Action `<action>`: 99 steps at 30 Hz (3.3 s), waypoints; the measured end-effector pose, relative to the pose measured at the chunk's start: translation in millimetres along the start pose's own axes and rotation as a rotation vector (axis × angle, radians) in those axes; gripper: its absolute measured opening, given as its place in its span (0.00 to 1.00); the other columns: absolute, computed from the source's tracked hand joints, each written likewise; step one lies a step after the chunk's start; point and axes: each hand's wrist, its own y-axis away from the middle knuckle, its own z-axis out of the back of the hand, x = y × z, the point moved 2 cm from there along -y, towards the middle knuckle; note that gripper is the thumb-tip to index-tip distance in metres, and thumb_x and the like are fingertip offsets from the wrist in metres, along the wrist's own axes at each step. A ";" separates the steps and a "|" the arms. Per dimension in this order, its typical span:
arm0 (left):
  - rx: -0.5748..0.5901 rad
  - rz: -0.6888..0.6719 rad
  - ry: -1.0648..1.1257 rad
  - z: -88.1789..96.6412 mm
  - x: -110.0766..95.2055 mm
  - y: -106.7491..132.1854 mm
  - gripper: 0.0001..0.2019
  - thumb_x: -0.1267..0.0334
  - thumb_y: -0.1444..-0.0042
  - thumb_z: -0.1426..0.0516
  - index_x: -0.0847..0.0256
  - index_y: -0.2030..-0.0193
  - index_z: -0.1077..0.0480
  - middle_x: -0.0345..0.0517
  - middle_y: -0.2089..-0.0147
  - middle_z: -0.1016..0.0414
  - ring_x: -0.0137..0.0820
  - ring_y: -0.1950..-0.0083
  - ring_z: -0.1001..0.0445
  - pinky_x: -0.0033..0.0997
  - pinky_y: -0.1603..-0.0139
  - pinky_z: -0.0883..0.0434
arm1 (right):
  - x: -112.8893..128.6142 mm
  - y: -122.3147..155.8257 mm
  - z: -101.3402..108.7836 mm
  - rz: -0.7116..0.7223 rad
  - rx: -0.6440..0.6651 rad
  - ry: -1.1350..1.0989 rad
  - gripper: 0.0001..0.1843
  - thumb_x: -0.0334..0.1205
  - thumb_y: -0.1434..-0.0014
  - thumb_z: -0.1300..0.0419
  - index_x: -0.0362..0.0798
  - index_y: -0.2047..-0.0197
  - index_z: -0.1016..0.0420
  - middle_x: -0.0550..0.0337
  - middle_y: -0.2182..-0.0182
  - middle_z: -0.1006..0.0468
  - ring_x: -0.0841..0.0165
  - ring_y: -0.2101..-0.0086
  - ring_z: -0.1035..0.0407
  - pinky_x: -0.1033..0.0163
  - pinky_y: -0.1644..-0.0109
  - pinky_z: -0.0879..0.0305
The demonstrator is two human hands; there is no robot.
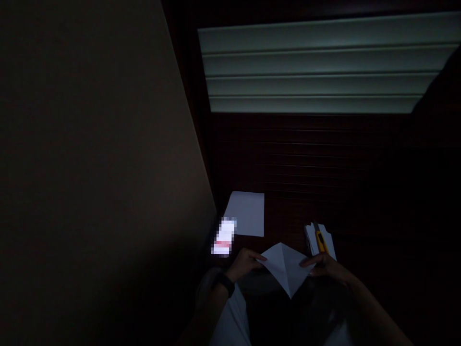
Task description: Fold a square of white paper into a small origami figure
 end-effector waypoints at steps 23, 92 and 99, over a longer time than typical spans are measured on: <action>-0.202 -0.011 0.163 -18.1 -2.2 11.0 0.17 0.52 0.59 0.37 0.67 0.74 0.23 0.48 0.72 0.23 0.38 0.65 0.27 0.29 0.65 0.34 | -9.6 -13.0 -20.6 0.165 -0.456 -0.357 0.19 0.52 0.57 0.34 0.48 0.67 0.27 0.59 0.72 0.22 0.63 0.69 0.27 0.60 0.65 0.31; -0.382 -0.214 0.263 -68.3 -60.4 6.8 0.17 0.56 0.53 0.39 0.65 0.59 0.25 0.53 0.63 0.21 0.39 0.61 0.24 0.31 0.63 0.28 | 40.4 -3.5 -98.2 0.327 -0.724 -0.355 0.30 0.43 0.60 0.31 0.45 0.52 0.31 0.52 0.61 0.20 0.56 0.64 0.26 0.56 0.62 0.30; -0.388 -0.258 0.201 -67.2 -58.6 7.8 0.15 0.57 0.52 0.40 0.63 0.60 0.24 0.52 0.63 0.21 0.38 0.62 0.24 0.31 0.63 0.28 | 42.8 -1.2 -99.3 0.304 -0.725 -0.361 0.30 0.43 0.61 0.30 0.45 0.53 0.30 0.52 0.63 0.20 0.55 0.65 0.26 0.56 0.64 0.29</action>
